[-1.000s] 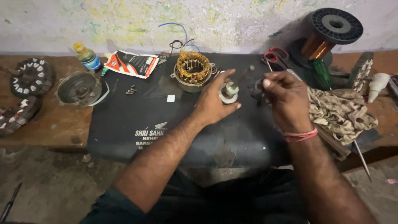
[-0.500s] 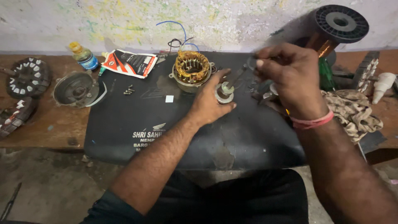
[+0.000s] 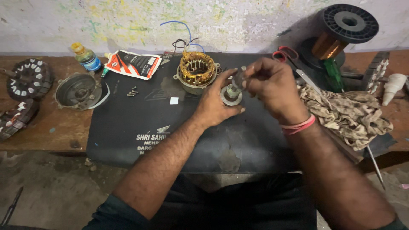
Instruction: The person disassembles a cylindrical electrical component, applies a lubricant to the shaft, and uses a metal bar to adjust internal windings. The person then reassembles the component and continues to adjust the windings.
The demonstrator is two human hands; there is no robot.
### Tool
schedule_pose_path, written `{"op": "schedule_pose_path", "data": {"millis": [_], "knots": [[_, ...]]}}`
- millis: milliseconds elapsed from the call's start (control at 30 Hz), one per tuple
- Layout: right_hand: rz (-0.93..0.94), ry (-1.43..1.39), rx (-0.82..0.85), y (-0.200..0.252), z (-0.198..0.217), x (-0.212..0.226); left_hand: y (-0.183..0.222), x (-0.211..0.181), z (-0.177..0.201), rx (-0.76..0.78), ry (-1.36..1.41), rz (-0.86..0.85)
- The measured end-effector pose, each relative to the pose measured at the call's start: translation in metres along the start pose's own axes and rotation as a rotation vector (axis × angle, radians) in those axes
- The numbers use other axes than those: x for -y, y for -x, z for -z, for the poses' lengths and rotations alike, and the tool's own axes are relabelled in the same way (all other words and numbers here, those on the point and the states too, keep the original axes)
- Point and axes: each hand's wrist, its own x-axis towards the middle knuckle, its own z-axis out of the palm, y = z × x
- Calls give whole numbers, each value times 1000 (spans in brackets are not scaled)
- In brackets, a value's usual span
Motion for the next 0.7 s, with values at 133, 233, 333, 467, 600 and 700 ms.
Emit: {"op": "schedule_pose_path", "data": {"millis": [133, 233, 333, 467, 600, 700], "knots": [[-28, 68, -9, 3, 0, -22, 0, 1, 0, 1, -8, -49], [194, 79, 36, 3, 4, -34, 0, 3, 1, -12, -29, -59], [93, 12, -198, 3, 3, -46, -1, 5, -1, -12, -47, 27], [-1, 25, -177, 9, -3, -60, -2, 11, -2, -15, -18, 31], [-34, -32, -83, 12, -6, -65, -3, 17, -2, -46, -89, 7], [-65, -34, -39, 11, -2, -63, -5, 20, -3, -56, -66, -29]]}}
